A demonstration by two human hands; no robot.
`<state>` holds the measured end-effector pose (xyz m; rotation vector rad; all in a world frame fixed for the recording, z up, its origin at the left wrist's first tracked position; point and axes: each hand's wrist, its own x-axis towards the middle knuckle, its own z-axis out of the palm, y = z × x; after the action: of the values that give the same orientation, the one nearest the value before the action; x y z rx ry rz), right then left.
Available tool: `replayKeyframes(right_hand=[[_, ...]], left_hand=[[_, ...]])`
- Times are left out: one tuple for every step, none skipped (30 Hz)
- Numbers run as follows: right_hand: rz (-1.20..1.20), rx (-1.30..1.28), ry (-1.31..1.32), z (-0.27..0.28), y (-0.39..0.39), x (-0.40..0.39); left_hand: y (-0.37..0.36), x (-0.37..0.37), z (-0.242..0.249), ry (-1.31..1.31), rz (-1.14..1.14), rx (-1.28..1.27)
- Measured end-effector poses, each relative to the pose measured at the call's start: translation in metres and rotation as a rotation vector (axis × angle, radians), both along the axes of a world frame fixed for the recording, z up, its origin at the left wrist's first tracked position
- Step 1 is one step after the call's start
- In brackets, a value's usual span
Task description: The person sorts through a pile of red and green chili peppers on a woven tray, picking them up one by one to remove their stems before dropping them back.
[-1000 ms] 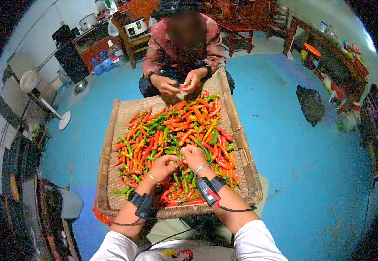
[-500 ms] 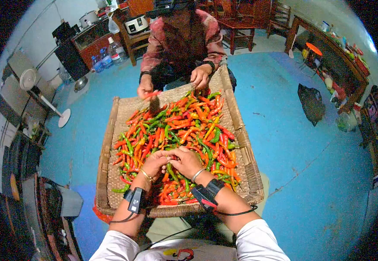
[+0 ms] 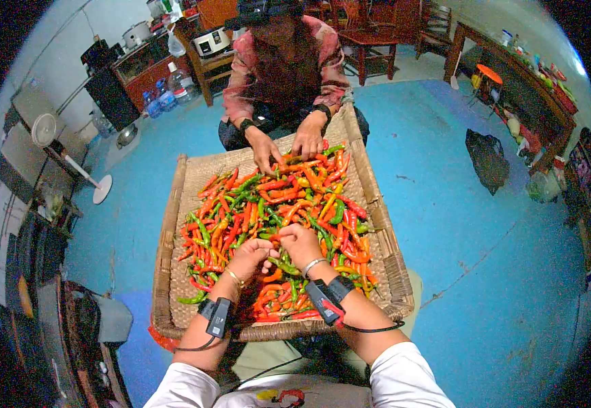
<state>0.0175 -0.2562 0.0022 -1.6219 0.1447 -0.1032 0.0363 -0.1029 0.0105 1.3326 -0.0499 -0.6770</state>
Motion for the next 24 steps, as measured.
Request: replayKeyframes(right_hand=[[-0.026,0.029,0.006,0.001,-0.003,0.001],[-0.053,0.058,0.011,0.001,-0.007,0.002],[-0.053,0.057,0.012,0.005,-0.008,0.002],[-0.044,0.267,0.093,0.009,-0.009,0.001],[-0.035,0.477,0.174,0.013,-0.01,0.0],[-0.035,0.476,0.174,0.016,-0.011,-0.001],[0.059,0.567,0.192,0.018,-0.011,-0.003],[0.155,0.656,0.21,0.019,-0.011,-0.003],[0.211,0.666,0.193,0.017,-0.009,-0.002],[0.211,0.666,0.194,0.016,-0.009,-0.001],[0.255,0.666,0.201,0.015,-0.008,-0.001],[0.298,0.667,0.209,0.014,-0.007,-0.002],[0.299,0.668,0.211,0.012,-0.005,-0.001],[0.337,0.635,0.176,0.008,-0.003,-0.001],[0.375,0.602,0.142,0.008,-0.001,0.0],[0.412,0.568,0.107,0.009,0.0,-0.001],[0.459,0.591,0.15,0.01,-0.003,-0.002],[0.457,0.593,0.152,0.014,-0.003,-0.004],[0.459,0.642,0.216,0.018,-0.004,-0.006],[0.462,0.691,0.28,0.021,-0.005,-0.007],[0.371,0.682,0.315,0.024,-0.004,-0.007],[0.371,0.683,0.317,0.022,-0.005,-0.005],[0.229,0.603,0.314,0.018,-0.008,-0.002],[0.089,0.522,0.31,0.014,-0.01,0.001]], left_hand=[[0.001,0.0,0.0,-0.003,0.01,0.079],[0.001,0.0,-0.003,-0.002,0.011,0.078],[0.001,0.0,-0.008,-0.093,-0.031,0.154],[0.0,-0.001,-0.012,-0.186,-0.073,0.231],[-0.001,-0.002,-0.016,-0.417,-0.058,0.456],[-0.005,-0.003,-0.014,-0.417,-0.059,0.455],[-0.008,-0.004,-0.012,-0.353,0.001,0.334],[-0.009,-0.004,-0.008,-0.289,0.06,0.213],[-0.008,-0.003,-0.005,-0.227,0.038,0.176],[-0.008,-0.003,-0.002,-0.226,0.039,0.176],[-0.007,-0.004,0.001,-0.108,0.086,0.084],[-0.006,-0.005,0.004,0.012,0.134,-0.008],[-0.005,-0.006,0.007,0.061,0.161,-0.051],[-0.004,-0.006,0.009,0.063,0.161,-0.049],[-0.003,-0.005,0.01,0.109,0.167,-0.178],[-0.003,-0.005,0.011,0.154,0.171,-0.307],[-0.004,-0.005,0.01,0.165,0.194,-0.334],[-0.004,-0.005,0.009,0.167,0.193,-0.333],[-0.004,-0.005,0.009,0.147,0.197,-0.345],[-0.003,-0.005,0.009,0.127,0.201,-0.358],[-0.002,-0.002,0.008,0.129,0.202,-0.357],[0.002,0.002,0.007,0.058,0.185,-0.189],[0.006,0.007,0.006,-0.014,0.166,-0.021],[0.009,0.01,0.006,-0.084,0.147,0.149]])
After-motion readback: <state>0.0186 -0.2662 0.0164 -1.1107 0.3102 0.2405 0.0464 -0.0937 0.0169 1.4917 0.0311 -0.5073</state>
